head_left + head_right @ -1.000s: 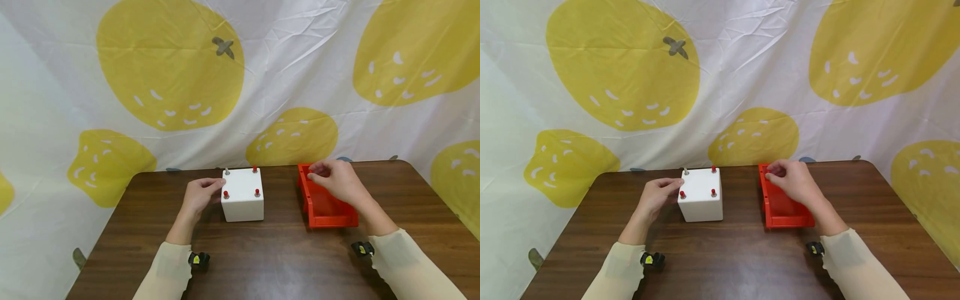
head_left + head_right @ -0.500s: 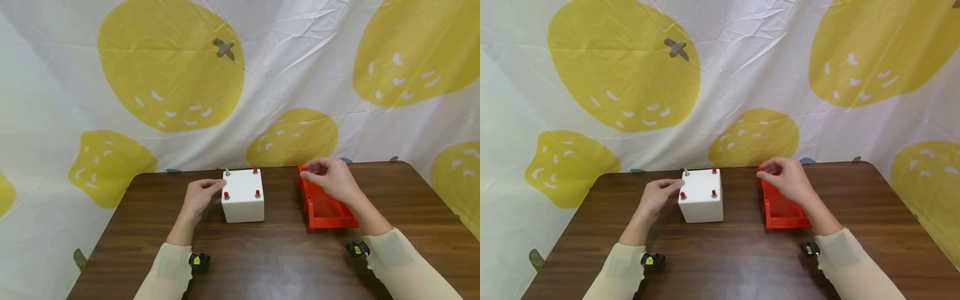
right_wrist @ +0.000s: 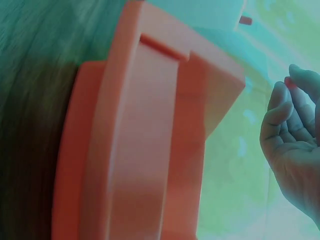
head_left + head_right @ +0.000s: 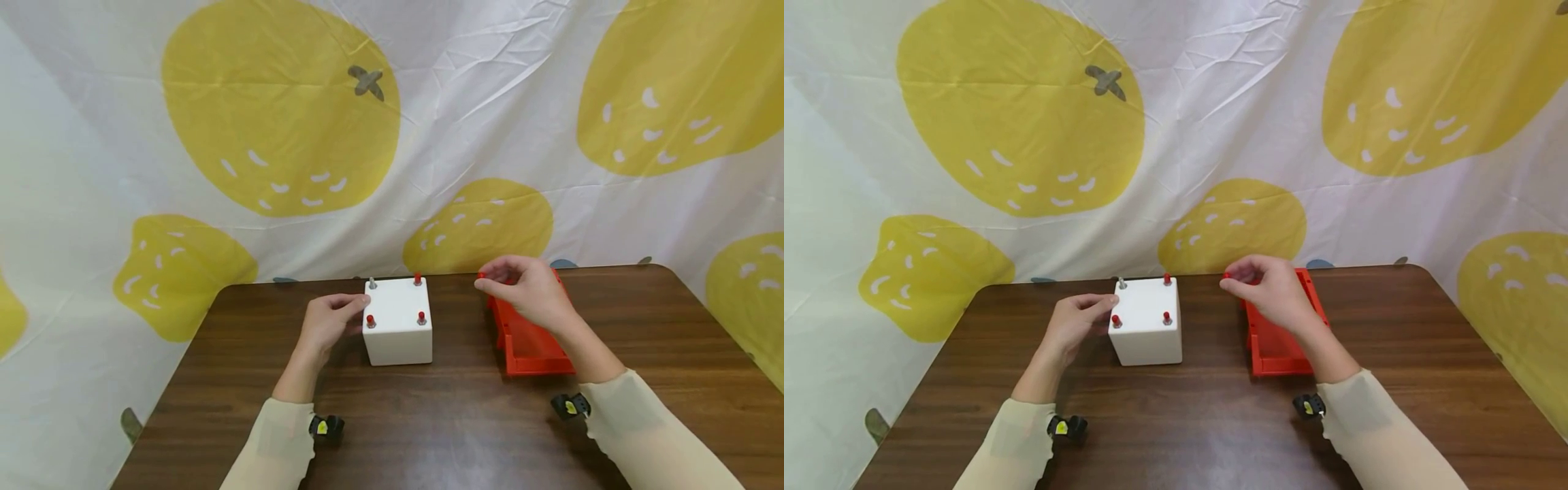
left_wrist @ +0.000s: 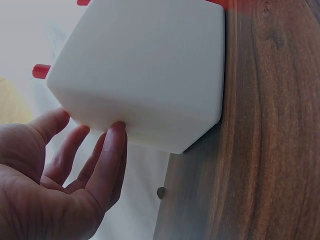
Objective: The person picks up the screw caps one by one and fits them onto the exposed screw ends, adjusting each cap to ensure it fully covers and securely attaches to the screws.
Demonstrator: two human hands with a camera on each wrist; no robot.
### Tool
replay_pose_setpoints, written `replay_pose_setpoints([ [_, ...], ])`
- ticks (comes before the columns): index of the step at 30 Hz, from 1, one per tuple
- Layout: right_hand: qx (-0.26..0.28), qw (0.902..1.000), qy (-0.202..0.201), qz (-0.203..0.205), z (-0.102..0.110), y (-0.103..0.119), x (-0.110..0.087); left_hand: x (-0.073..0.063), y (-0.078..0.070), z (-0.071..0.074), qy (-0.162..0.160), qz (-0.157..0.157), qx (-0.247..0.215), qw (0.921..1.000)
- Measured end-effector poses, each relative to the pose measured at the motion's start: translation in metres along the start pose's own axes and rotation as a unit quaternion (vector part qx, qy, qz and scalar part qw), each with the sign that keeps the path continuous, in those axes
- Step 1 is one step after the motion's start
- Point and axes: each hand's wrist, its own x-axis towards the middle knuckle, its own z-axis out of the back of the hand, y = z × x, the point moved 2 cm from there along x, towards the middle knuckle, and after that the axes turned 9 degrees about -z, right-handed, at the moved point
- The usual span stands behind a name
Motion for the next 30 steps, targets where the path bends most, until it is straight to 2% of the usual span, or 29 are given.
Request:
replay_pose_setpoints([
  [6,0.021,0.9997,0.008,0.006,-0.009,0.009,0.005,0.0,0.001,0.001,0.0,-0.003,0.004,1.0],
  [30,0.035,0.9987,0.029,0.022,-0.041,0.035,0.025,-0.002,-0.001,0.001,-0.004,0.0,-0.001,1.0],
])
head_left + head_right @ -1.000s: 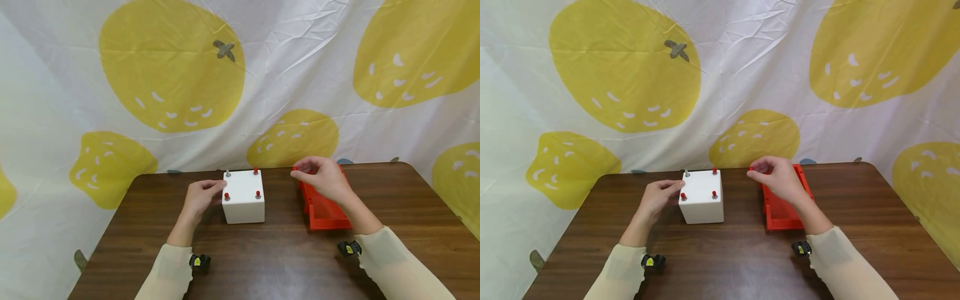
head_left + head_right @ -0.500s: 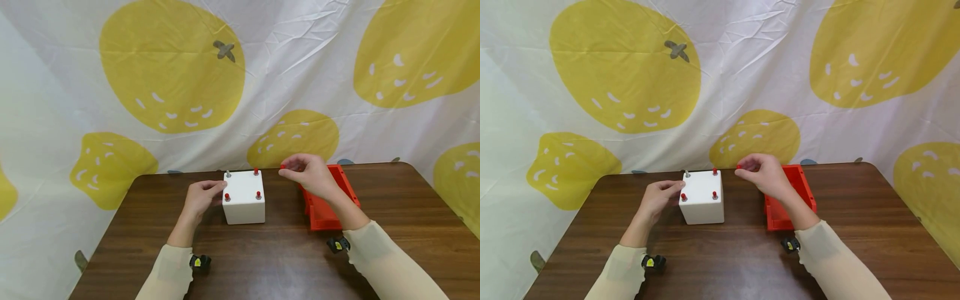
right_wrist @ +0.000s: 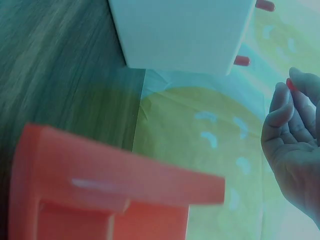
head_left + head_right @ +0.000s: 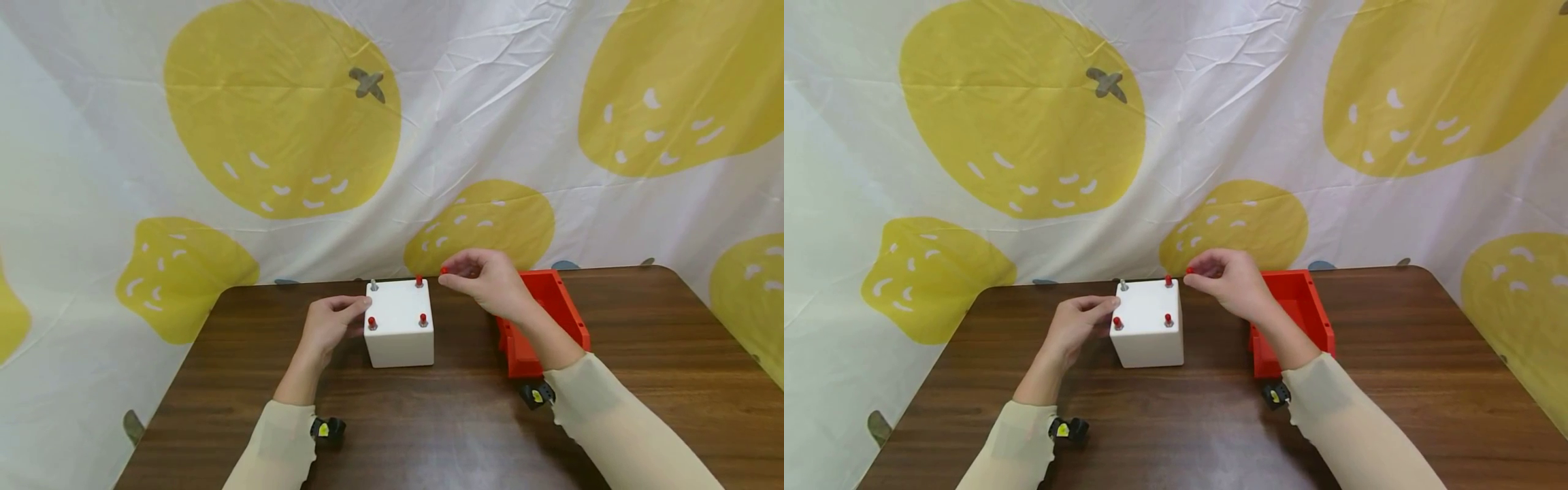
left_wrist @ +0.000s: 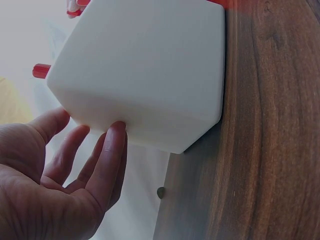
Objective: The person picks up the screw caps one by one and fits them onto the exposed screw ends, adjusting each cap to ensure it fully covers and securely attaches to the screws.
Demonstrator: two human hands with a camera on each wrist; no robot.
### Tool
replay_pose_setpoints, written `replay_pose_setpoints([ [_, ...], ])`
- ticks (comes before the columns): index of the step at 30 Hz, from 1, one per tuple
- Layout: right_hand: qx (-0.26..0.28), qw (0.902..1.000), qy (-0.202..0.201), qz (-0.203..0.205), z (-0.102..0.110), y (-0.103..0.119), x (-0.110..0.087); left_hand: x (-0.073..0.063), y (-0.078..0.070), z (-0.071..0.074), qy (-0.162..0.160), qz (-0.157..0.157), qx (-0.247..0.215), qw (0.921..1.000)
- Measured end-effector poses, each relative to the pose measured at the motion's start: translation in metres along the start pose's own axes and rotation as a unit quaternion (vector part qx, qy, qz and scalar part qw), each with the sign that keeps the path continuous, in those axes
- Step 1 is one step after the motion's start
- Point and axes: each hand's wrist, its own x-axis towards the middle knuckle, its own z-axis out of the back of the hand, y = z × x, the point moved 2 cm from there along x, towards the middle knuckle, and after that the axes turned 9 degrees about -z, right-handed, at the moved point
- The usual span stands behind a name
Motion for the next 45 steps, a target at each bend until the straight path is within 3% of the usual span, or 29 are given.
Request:
replay_pose_setpoints([
  [45,-0.028,0.9947,0.068,0.071,-0.063,0.042,0.045,0.002,0.001,0.001,0.007,0.008,-0.023,0.9997],
])
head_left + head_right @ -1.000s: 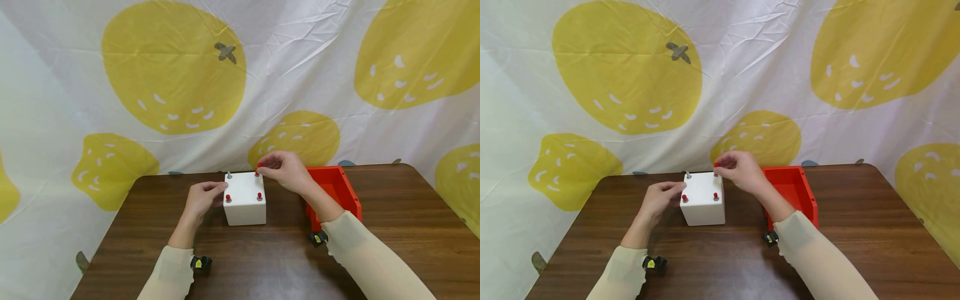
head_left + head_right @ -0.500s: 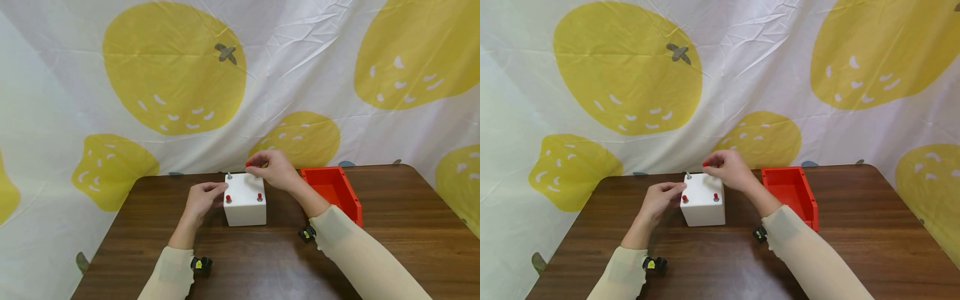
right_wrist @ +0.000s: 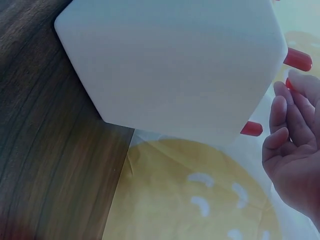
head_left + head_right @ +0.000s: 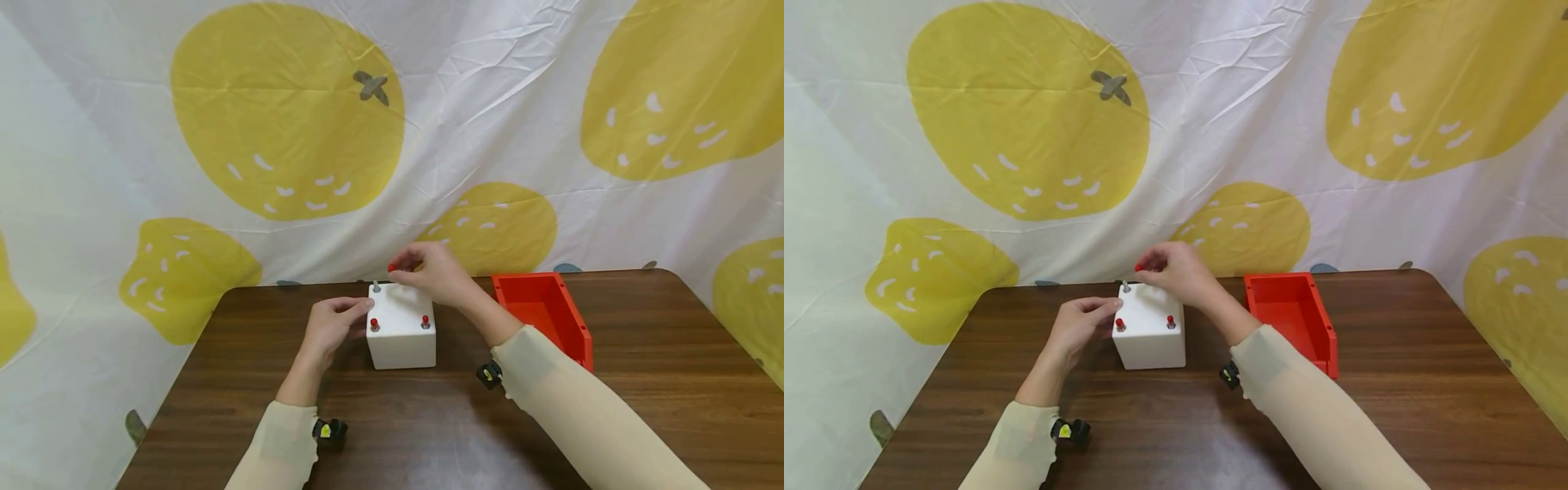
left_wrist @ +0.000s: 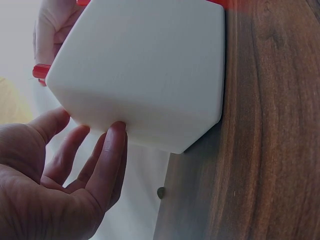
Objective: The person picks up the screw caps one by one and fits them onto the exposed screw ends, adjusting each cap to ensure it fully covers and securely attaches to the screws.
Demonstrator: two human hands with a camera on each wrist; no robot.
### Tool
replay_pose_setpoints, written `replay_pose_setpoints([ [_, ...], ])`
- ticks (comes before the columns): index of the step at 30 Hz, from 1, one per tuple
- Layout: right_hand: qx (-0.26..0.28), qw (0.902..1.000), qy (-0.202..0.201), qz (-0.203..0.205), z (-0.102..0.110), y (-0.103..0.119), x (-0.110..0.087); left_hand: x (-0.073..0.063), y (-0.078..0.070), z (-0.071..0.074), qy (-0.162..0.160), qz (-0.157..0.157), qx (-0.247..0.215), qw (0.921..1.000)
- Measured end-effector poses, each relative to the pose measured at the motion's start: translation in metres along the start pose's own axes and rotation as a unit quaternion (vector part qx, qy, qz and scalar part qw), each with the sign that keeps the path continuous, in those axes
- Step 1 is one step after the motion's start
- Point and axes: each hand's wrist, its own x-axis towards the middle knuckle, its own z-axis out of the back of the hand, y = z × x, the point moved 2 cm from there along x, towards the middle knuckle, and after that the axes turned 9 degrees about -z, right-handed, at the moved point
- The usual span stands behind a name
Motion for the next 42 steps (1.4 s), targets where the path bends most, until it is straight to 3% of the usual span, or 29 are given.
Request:
replay_pose_setpoints([
  [22,-0.044,0.9966,0.058,-0.037,-0.021,0.011,0.02,0.002,0.0,0.0,0.004,-0.01,-0.004,0.9999],
  [42,-0.063,0.9948,0.07,-0.038,-0.03,0.004,0.022,0.0,0.0,0.0,0.005,-0.009,0.0,0.9999],
])
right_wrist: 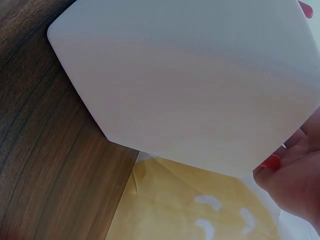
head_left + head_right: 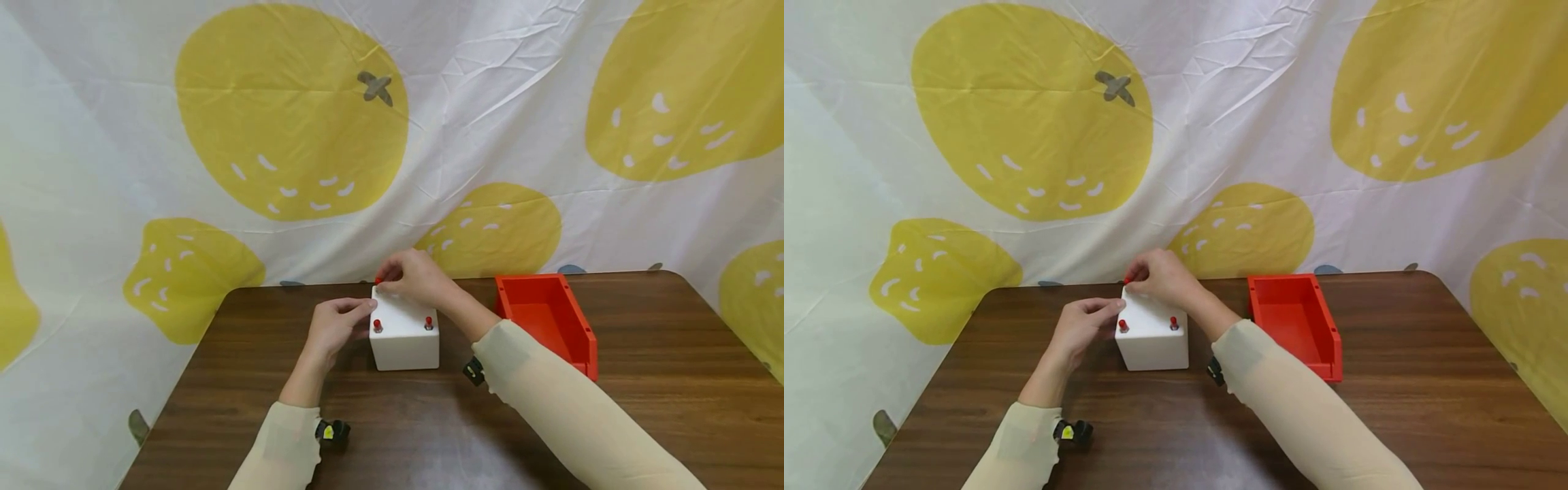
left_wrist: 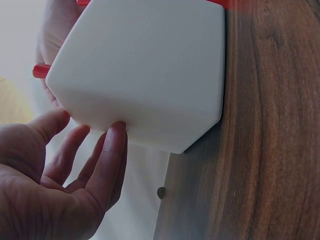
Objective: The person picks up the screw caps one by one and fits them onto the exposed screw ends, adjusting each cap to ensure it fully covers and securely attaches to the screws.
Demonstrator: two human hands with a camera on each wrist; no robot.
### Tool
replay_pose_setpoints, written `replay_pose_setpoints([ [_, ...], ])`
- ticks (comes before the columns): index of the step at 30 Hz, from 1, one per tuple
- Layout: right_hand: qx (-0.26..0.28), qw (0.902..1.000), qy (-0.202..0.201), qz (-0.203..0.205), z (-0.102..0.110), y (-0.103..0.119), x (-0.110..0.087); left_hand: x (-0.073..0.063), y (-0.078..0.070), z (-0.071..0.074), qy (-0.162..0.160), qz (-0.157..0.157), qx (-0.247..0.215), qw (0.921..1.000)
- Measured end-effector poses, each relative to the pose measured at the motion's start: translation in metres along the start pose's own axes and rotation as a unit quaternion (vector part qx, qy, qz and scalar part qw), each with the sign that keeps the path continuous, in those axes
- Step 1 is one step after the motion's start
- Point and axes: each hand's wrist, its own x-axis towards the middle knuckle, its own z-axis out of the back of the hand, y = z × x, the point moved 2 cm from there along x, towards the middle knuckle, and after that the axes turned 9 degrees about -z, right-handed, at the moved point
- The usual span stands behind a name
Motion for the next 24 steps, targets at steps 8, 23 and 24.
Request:
replay_pose_setpoints([
  [8,-0.021,0.9998,-0.004,0.005,-0.0018,-0.0037,0.0009,-0.0001,0.0013,0.0007,-0.004,0.001,0.005,1.0],
  [23,-0.036,0.9993,-0.004,0.01,-0.0028,-0.0048,0.0004,0.0001,0.0024,-0.0005,-0.003,-0.006,-0.009,0.9999],
  [24,-0.035,0.9993,-0.004,0.012,-0.0026,-0.0048,0.0001,0.0001,0.0024,-0.0005,-0.002,-0.006,-0.01,0.9999],
])
